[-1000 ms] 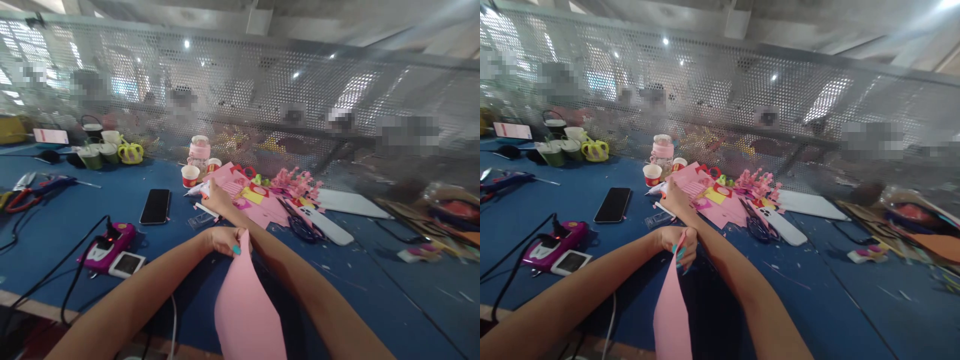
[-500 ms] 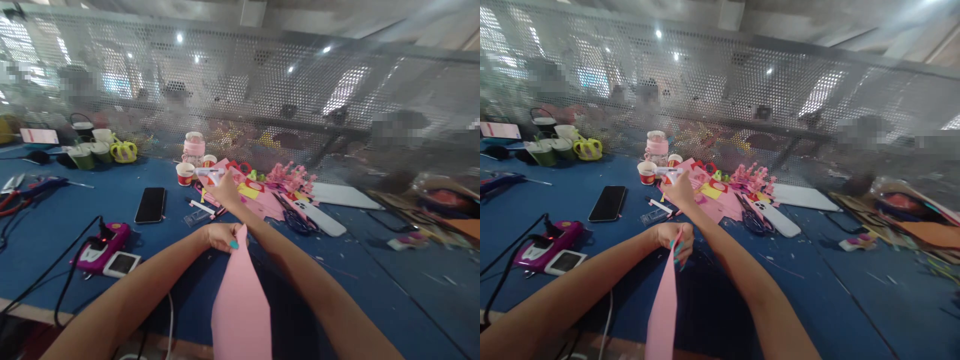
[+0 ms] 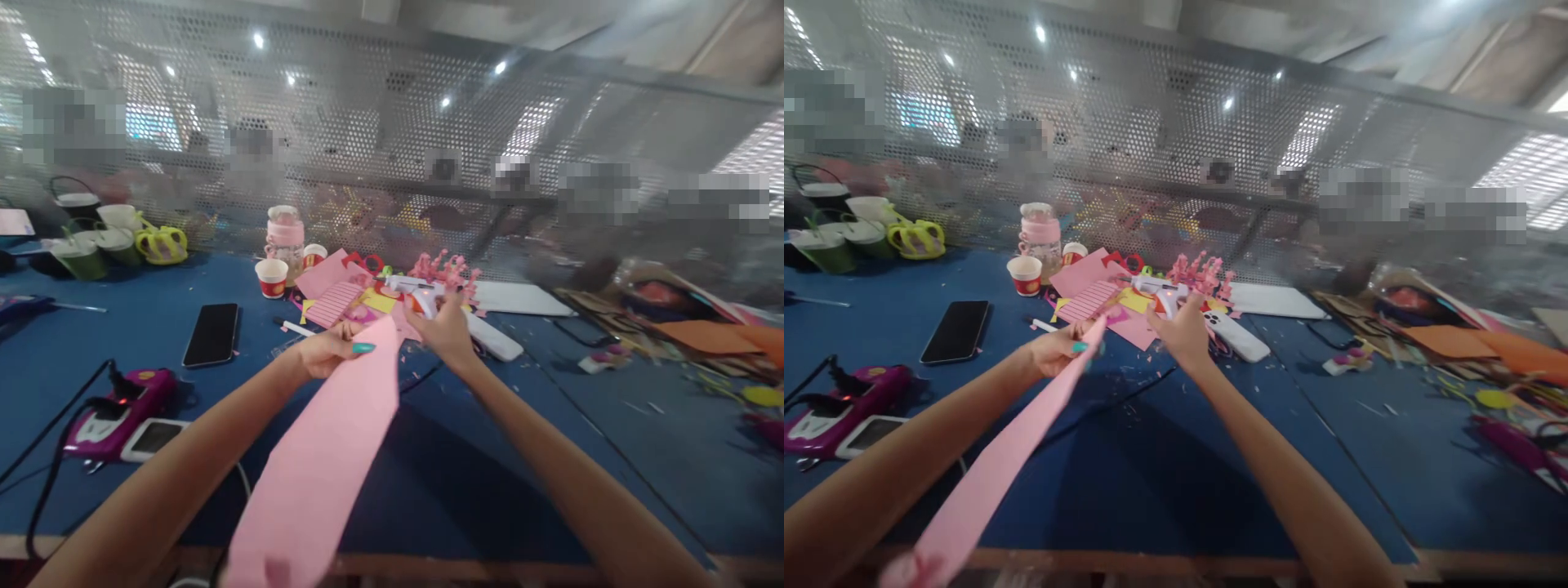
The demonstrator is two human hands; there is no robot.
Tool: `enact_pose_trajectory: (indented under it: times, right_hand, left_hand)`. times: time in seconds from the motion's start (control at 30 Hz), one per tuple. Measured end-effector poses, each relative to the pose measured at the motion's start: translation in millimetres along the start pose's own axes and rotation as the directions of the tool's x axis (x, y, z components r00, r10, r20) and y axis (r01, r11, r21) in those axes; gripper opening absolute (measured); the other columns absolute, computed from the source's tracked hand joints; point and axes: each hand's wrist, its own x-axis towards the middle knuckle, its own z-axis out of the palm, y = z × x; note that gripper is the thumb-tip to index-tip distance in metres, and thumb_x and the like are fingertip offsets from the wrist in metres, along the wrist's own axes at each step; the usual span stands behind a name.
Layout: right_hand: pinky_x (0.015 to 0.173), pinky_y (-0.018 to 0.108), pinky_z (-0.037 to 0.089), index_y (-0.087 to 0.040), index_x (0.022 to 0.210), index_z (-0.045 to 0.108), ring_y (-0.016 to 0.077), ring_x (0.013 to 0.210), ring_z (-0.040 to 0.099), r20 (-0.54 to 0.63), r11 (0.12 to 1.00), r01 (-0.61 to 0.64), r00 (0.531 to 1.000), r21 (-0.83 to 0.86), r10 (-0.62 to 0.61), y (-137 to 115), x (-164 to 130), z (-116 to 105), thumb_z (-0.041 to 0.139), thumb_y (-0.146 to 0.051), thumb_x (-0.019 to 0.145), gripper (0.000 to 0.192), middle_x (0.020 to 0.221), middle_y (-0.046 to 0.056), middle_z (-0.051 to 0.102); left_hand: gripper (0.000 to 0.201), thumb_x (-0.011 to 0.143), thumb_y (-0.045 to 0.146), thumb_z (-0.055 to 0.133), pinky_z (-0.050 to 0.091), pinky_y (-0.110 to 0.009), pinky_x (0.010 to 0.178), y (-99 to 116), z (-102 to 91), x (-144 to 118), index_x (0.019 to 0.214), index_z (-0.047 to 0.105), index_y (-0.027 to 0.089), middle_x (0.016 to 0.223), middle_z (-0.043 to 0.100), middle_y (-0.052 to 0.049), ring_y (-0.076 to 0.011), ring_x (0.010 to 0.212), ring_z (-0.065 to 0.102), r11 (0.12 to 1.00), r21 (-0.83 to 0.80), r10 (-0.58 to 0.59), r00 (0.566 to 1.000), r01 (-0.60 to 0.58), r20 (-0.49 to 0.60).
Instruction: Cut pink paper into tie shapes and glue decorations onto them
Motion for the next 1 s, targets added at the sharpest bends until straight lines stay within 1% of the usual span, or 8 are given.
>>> enact_pose_trajectory:
  times: [0.07,0.17,0.27,0.33,0.47,0.57,0.77,1.0]
  right_hand:
    - [0.065,0.037,0.044,-0.016,0.091,0.041,0.0278,0.077,0.058,-0.05,0.996,0.0,0.999,-0.092,-0.005,12.3,1.6,-17.0,0.057,-0.052,0.058,0.052,0.08,0.011,0.06]
    - [0.06,0.036,0.043,-0.016,0.095,0.038,0.0281,0.073,0.059,-0.109,0.976,0.012,0.993,-0.218,-0.037,27.8,-2.1,-33.8,0.055,-0.05,0.06,0.052,0.08,0.01,0.06]
    - [0.057,0.035,0.043,-0.016,0.097,0.036,0.0272,0.068,0.059,-0.148,0.952,0.054,0.984,-0.302,-0.103,41.6,-10.6,-38.9,0.053,-0.048,0.063,0.049,0.079,0.01,0.06]
    - [0.056,0.035,0.043,-0.015,0.099,0.034,0.0268,0.067,0.06,-0.166,0.946,0.083,0.976,-0.313,-0.14,49.2,-16.4,-38.4,0.052,-0.046,0.065,0.049,0.079,0.01,0.06]
    - [0.054,0.033,0.045,-0.015,0.101,0.031,0.0215,0.056,0.06,-0.133,0.973,0.144,0.977,-0.182,-0.169,56.1,-24.2,-38.5,0.051,-0.044,0.067,0.049,0.079,0.01,0.06]
    - [0.054,0.032,0.045,-0.016,0.101,0.029,0.019,0.052,0.06,-0.132,0.981,0.164,0.975,-0.108,-0.177,55.0,-26.2,-41.3,0.051,-0.042,0.069,0.047,0.076,0.007,0.062]
    - [0.056,0.034,0.046,-0.015,0.104,0.029,0.0265,0.071,0.064,-0.169,0.973,0.146,0.97,-0.18,-0.177,55.6,-26.0,-41.3,0.052,-0.043,0.068,0.05,0.08,0.011,0.064]
    - [0.06,0.035,0.047,-0.016,0.104,0.027,0.0245,0.069,0.064,-0.131,0.985,0.126,0.981,-0.116,-0.141,59.3,-23.4,-38.6,0.051,-0.041,0.07,0.049,0.081,0.01,0.065]
  left_hand:
    - [0.036,0.039,0.022,0.082,0.046,-0.021,0.052,4.2,4.5,-2.4,0.068,0.064,0.009,0.06,0.065,-0.003,-0.0112,0.052,0.058,0.994,0.101,-0.042,0.998,0.046,-0.042]
    - [0.033,0.048,0.031,0.078,0.044,-0.021,0.052,-0.9,3.6,1.0,0.07,0.064,0.011,0.062,0.064,-0.001,-0.0098,0.053,0.056,0.943,0.314,-0.03,0.971,0.106,-0.237]
    - [0.032,0.055,0.041,0.072,0.035,-0.02,0.044,-9.2,-0.9,5.3,0.059,0.058,0.013,0.05,0.053,0.003,-0.0079,0.045,0.047,0.769,0.61,0.097,0.907,0.193,-0.41]
    - [0.035,0.056,0.046,0.069,0.031,-0.021,0.043,-12.3,-1.6,6.5,0.058,0.055,0.015,0.046,0.047,0.005,-0.0083,0.043,0.043,0.662,0.708,0.178,0.867,0.244,-0.466]
    - [0.037,0.053,0.05,0.068,0.029,-0.022,0.042,-12.1,3.7,6.2,0.059,0.053,0.017,0.044,0.043,0.006,-0.01,0.043,0.042,0.565,0.762,0.213,0.836,0.317,-0.506]
    - [0.038,0.051,0.051,0.068,0.032,-0.023,0.044,-11.3,7.8,5.8,0.063,0.057,0.016,0.049,0.05,0.003,-0.0131,0.049,0.049,0.541,0.768,0.236,0.814,0.342,-0.53]
    - [0.04,0.052,0.051,0.067,0.04,-0.025,0.054,-15.3,14.2,6.5,0.072,0.063,0.016,0.068,0.062,-0.003,-0.0189,0.066,0.057,0.465,0.815,0.325,0.789,0.347,-0.521]
    - [0.041,0.059,0.044,0.067,0.043,-0.028,0.076,-24.3,16.6,7.3,0.089,0.057,0.018,0.096,0.063,-0.004,-0.0201,0.088,0.058,0.364,0.895,0.518,0.744,0.256,-0.423]
